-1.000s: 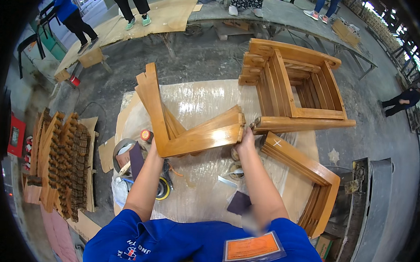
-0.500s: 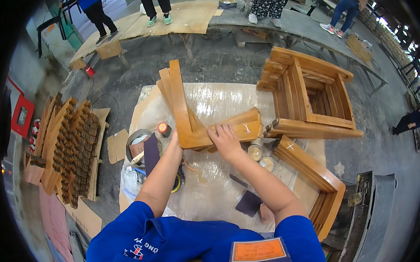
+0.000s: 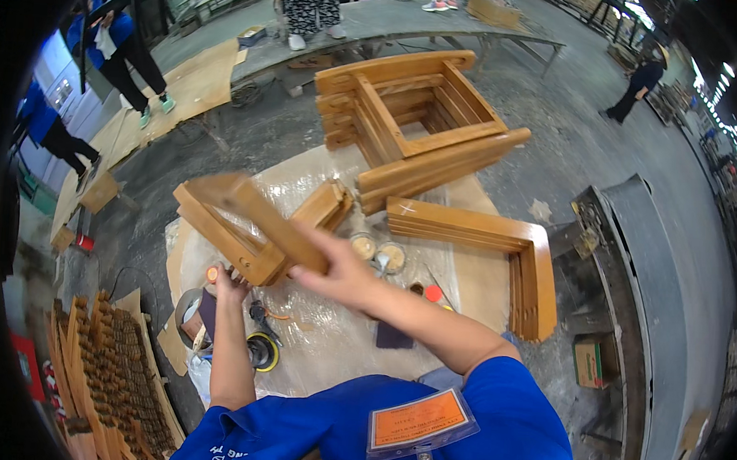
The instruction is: The person repeatedly picks up L-shaped wooden chair parts, inspects them, and sands edges with a sanding block. They place finished parts into a stack and continue the cycle with additional pieces.
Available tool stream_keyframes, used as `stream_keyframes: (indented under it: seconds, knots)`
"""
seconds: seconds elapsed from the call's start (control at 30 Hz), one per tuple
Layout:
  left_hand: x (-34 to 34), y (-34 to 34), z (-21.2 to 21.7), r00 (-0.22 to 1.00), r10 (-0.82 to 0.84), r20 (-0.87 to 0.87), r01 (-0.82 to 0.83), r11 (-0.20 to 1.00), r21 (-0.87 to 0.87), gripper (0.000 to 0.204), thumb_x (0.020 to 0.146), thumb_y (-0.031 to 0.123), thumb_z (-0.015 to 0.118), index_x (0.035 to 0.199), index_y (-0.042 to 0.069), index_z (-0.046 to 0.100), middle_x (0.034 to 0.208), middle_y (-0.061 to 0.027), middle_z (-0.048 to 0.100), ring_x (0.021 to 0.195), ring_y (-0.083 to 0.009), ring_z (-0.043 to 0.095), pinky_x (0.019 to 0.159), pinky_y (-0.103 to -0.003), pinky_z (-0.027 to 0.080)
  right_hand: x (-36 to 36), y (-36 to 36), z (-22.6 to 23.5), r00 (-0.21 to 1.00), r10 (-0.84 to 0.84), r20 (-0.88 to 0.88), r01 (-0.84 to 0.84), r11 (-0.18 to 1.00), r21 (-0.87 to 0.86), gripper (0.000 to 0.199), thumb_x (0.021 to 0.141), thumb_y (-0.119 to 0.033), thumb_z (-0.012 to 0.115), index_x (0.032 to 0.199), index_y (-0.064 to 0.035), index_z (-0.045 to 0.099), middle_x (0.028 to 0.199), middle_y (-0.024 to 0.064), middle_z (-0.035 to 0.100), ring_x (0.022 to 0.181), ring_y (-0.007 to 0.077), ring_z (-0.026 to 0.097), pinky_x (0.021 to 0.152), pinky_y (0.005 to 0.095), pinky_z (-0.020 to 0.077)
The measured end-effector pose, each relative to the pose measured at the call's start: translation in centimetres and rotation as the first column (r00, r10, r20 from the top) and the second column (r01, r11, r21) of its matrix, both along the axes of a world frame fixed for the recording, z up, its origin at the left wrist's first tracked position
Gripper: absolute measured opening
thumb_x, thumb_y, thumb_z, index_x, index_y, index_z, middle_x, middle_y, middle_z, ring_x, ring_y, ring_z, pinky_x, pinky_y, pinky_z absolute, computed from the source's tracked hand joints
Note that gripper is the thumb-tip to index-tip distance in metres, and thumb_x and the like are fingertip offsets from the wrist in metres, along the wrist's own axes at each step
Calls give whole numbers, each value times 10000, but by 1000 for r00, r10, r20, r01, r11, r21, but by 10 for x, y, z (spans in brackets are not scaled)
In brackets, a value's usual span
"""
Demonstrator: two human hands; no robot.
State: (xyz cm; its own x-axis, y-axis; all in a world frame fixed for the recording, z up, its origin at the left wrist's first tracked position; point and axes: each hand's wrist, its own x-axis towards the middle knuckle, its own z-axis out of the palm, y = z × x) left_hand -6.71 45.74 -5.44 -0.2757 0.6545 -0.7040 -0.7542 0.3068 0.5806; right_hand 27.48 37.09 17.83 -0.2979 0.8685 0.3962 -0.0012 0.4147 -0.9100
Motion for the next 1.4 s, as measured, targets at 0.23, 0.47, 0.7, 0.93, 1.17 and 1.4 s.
stream_keyframes:
  seconds: [0.23, 0.47, 0.7, 0.93, 1.17, 1.4]
  knots:
    - [-8, -17, 5, 988, -88, -123, 90, 996, 15, 818, 868, 602, 477, 1490, 210, 119, 1523, -194, 93, 1394, -405, 121, 1101, -548, 113, 233, -105, 43, 827, -428, -364, 233, 851, -471, 648, 727, -399, 682, 1180, 23, 490, 989, 213, 621, 790, 297, 650, 718, 397, 551]
    - [13, -29, 30, 989, -38, -142, 42, 999, 24, 834, 871, 614, 462, 1497, 210, 87, 1537, -193, 44, 1402, -405, 98, 1107, -534, 118, 371, -218, -38, 619, -532, -578, 138, 798, -587, 557, 880, -450, 459, 1203, 3, 479, 1106, 135, 542, 714, 302, 604, 646, 424, 515]
    - [40, -46, 63, 992, 60, -115, -51, 996, 79, 788, 849, 570, 548, 1457, 206, 202, 1534, -193, 39, 1408, -404, 62, 1114, -533, 95, 425, -226, -94, 650, -617, -445, 127, 665, -736, 537, 866, -408, 504, 1195, 16, 494, 1090, 162, 581, 746, 324, 634, 662, 433, 538]
    - [37, -83, 70, 980, 56, -191, -38, 994, 98, 887, 845, 588, 538, 1494, 186, 88, 1528, -221, 31, 1403, -412, 83, 1118, -516, 108, 446, -178, -131, 720, -553, -418, 7, 609, -793, 519, 872, -395, 492, 1189, 15, 522, 1059, 162, 615, 768, 311, 627, 709, 427, 522]
    - [22, -117, 73, 975, 61, -215, -44, 996, 83, 803, 857, 537, 542, 1480, 185, 177, 1521, -194, 143, 1388, -375, 200, 1113, -502, 153, 456, -153, -142, 717, -522, -462, -90, 589, -803, 543, 888, -391, 463, 1204, 49, 500, 1108, 174, 606, 846, 310, 618, 763, 414, 515]
    - [38, -156, 85, 964, -72, -257, 100, 990, 98, 727, 874, 475, 546, 1460, 174, 239, 1468, -189, 298, 1333, -345, 331, 1099, -474, 212, 482, -135, -158, 776, -584, -238, 46, 429, -902, 516, 891, -414, 485, 1157, 18, 575, 1030, 144, 654, 832, 253, 649, 774, 365, 526]
